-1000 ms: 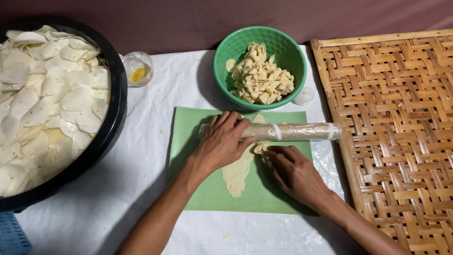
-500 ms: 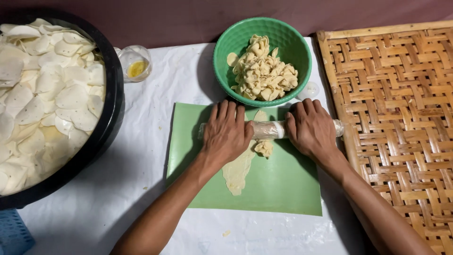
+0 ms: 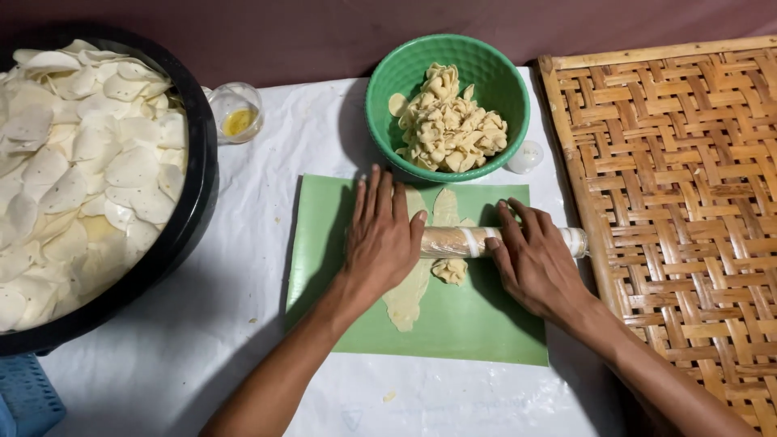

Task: Rolling out pieces of dough onto a mat using a rolling pin to flatten them.

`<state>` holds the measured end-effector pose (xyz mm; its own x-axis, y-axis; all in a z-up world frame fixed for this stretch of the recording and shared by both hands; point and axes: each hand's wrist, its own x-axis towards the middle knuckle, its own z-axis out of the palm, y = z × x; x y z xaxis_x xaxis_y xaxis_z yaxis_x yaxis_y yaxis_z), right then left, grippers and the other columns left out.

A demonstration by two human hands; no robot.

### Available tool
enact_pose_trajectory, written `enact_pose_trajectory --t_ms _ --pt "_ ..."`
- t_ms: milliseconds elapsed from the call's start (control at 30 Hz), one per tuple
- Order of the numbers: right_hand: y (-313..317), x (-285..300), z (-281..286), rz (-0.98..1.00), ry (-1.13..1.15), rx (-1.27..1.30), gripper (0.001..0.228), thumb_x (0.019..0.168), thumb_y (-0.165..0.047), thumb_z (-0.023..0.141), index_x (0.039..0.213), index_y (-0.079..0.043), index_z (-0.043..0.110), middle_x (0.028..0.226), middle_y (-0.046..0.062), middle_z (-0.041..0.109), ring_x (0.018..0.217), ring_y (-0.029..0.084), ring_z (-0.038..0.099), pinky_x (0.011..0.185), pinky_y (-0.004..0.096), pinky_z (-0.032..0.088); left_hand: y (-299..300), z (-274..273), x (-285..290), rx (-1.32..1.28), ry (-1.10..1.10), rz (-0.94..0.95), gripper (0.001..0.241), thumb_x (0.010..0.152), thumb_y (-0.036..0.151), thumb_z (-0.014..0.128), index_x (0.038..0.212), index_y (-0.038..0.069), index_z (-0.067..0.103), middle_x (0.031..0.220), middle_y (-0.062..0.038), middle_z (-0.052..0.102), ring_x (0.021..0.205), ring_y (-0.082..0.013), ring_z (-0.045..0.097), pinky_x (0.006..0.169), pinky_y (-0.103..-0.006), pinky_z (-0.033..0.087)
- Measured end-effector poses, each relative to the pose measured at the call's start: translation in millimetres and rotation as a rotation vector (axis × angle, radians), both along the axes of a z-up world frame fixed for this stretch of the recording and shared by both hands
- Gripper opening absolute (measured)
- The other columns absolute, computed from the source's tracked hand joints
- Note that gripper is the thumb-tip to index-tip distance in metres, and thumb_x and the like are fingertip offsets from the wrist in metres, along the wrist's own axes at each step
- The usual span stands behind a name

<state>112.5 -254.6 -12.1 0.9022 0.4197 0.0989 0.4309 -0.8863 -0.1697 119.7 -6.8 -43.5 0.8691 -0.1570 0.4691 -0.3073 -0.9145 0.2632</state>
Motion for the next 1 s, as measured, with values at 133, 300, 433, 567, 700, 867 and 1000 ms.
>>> enact_pose_trajectory --t_ms 133,300,433,567,700,867,1000 --pt "-9.7 36.0 -23.1 -0.053 -0.025 0.031 0.044 0.109 -0.041 0.042 0.131 -0.008 0.062 0.111 0.013 0.057 0.109 0.035 0.056 0.094 0.043 0.048 -3.1 -10.7 2.5 0.065 -0.076 0.041 0.056 0.096 0.029 0.056 0.129 -0.016 0.056 0.136 -0.035 0.054 0.142 -0.0475 0.044 0.122 -0.0601 0.023" --pt "-0.2 36.1 -26.6 -0.030 -0.157 -0.046 0.049 0.106 -0.052 0.035 0.129 -0.014 0.057 0.106 0.007 0.050 0.099 0.029 0.049 0.082 0.041 0.044 -3.5 -14.5 -15.4 0.124 -0.156 0.050 0.058 0.097 0.028 0.049 0.135 -0.015 0.056 0.143 -0.033 0.054 0.145 -0.0433 0.044 0.121 -0.0629 0.022" --pt "2.0 -2.5 -29.8 -0.003 -0.304 -0.024 0.057 0.104 -0.042 0.040 0.146 -0.006 0.056 0.132 0.015 0.062 0.124 0.033 0.057 0.098 0.041 0.048 -9.8 -1.2 -51.2 0.087 -0.114 0.017 0.056 0.100 0.026 0.047 0.140 -0.013 0.054 0.146 -0.032 0.053 0.145 -0.0422 0.044 0.121 -0.0629 0.022" --pt "2.0 -29.0 -32.1 0.042 -0.388 0.024 0.065 0.105 -0.041 0.040 0.149 0.005 0.052 0.143 0.022 0.062 0.132 0.035 0.059 0.115 0.042 0.042 -9.4 2.9 -82.5 0.050 -0.063 -0.017 0.055 0.106 0.027 0.042 0.146 -0.011 0.047 0.155 -0.029 0.045 0.149 -0.0387 0.039 0.122 -0.0579 0.024" --pt "-3.2 -4.8 -42.7 0.010 -0.327 -0.035 0.063 0.106 -0.041 0.040 0.151 0.001 0.053 0.145 0.019 0.062 0.138 0.032 0.056 0.113 0.040 0.044 -4.4 -10.9 -56.2 0.010 0.000 -0.040 0.057 0.105 0.030 0.047 0.144 -0.012 0.049 0.152 -0.032 0.047 0.148 -0.0414 0.039 0.123 -0.0609 0.018" --pt "0.1 -1.7 -37.6 -0.002 -0.337 -0.017 0.068 0.108 -0.045 0.035 0.151 0.006 0.051 0.148 0.025 0.058 0.141 0.036 0.052 0.115 0.042 0.041 -4.2 -2.5 -48.9 0.039 -0.030 -0.030 0.058 0.105 0.032 0.046 0.142 -0.013 0.051 0.150 -0.032 0.049 0.147 -0.0411 0.041 0.123 -0.0607 0.019" --pt "-0.7 -52.9 -13.4 0.097 -0.236 0.070 0.073 0.102 -0.040 0.045 0.148 0.016 0.042 0.155 0.033 0.046 0.145 0.042 0.047 0.119 0.048 0.037 -8.3 11.0 -103.0 -0.005 0.149 -0.093 0.069 0.103 0.031 0.053 0.152 -0.013 0.033 0.163 -0.030 0.032 0.153 -0.0402 0.029 0.126 -0.0547 0.020"
